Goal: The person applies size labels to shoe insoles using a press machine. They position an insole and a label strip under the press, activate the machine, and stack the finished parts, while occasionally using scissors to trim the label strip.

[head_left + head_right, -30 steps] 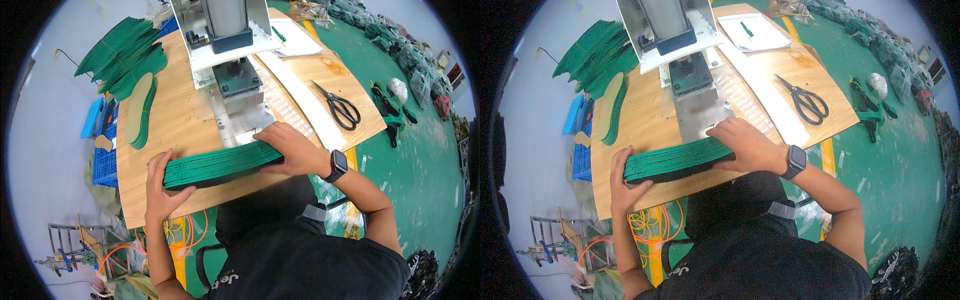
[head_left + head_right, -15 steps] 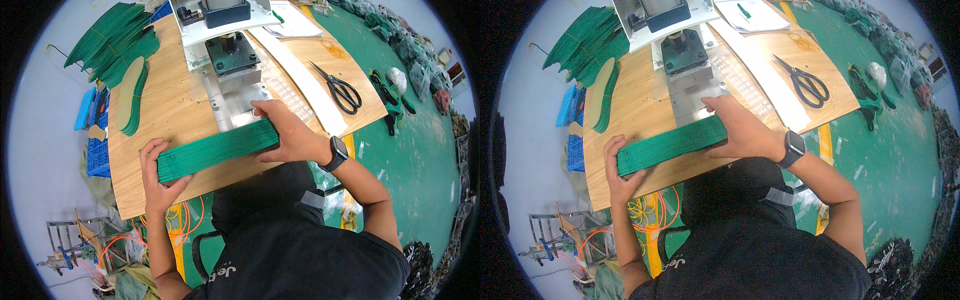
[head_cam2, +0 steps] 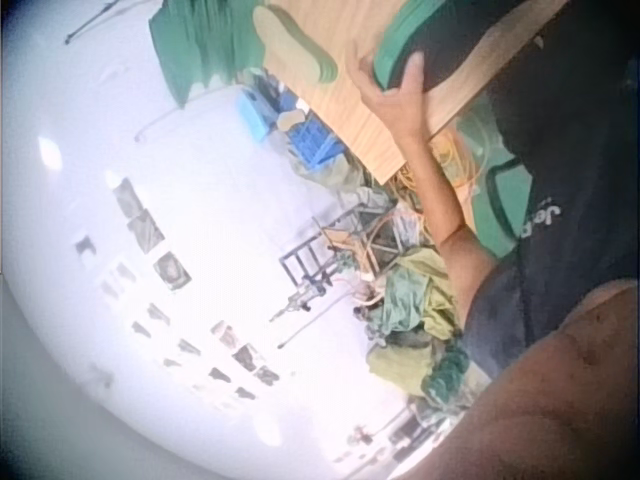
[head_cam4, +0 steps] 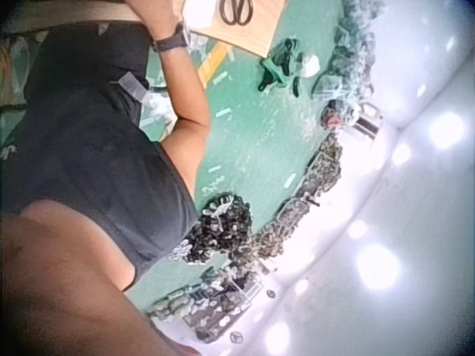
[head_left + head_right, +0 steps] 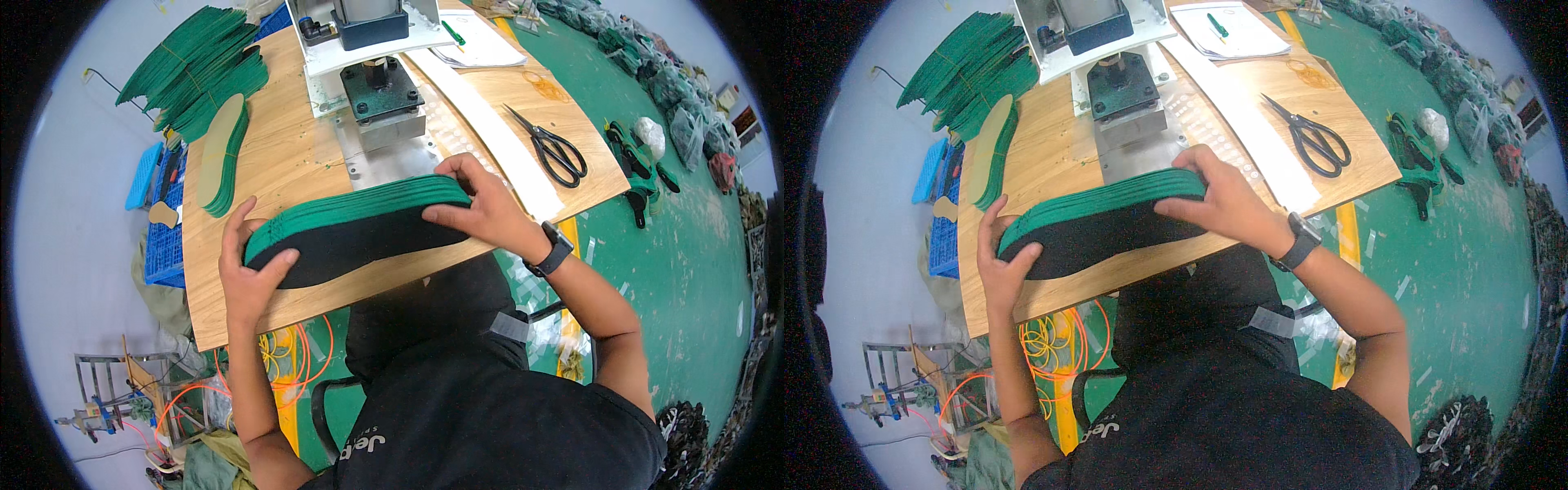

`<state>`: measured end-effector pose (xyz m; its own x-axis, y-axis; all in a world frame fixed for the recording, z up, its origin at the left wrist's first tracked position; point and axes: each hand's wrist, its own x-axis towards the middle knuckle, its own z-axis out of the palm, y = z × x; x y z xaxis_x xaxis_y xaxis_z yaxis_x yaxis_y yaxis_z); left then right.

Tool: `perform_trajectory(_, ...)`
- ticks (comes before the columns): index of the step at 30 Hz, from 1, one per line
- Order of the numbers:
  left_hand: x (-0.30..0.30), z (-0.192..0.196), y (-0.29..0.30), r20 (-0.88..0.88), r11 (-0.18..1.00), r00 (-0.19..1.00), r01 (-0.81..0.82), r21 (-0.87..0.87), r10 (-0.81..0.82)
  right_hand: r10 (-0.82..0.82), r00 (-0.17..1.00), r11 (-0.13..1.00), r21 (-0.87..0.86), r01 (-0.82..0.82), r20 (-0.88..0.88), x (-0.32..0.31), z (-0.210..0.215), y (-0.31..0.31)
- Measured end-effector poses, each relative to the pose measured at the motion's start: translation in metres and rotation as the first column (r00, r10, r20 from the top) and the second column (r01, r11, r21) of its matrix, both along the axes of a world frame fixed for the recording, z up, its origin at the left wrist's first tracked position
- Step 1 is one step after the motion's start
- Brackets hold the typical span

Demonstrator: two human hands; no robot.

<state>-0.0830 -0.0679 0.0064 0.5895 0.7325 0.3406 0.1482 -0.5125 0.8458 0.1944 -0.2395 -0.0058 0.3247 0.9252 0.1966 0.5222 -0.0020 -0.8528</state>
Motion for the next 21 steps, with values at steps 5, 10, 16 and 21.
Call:
perform_trajectory(5, 0.006, -0.018, 0.031, -0.242, 0.998, 0.970, -0.009, -0.067, -0.007, -0.063, 0.983, 0.995, -0.064, 0.075, 0.175, 0.010, 0.001, 0.022)
perform_trajectory(10, 0.009, -0.049, 0.046, 0.166, 0.969, 0.985, 0.076, -0.235, -0.037, -0.185, 0.966, 0.975, 0.161, 0.156, 0.183, 0.013, -0.013, 0.022)
perform_trajectory(16, -0.007, -0.050, 0.040, 0.053, 0.968, 0.979, 0.204, -0.147, -0.198, 0.014, 0.960, 0.999, 0.041, -0.027, 0.279, 0.005, -0.013, -0.010)
perform_trajectory(21, -0.004, -0.045, 0.036, -0.007, 0.965, 0.975, 0.221, -0.139, -0.224, 0.019, 0.967, 0.996, 0.077, -0.040, 0.254, 0.012, -0.018, -0.010)
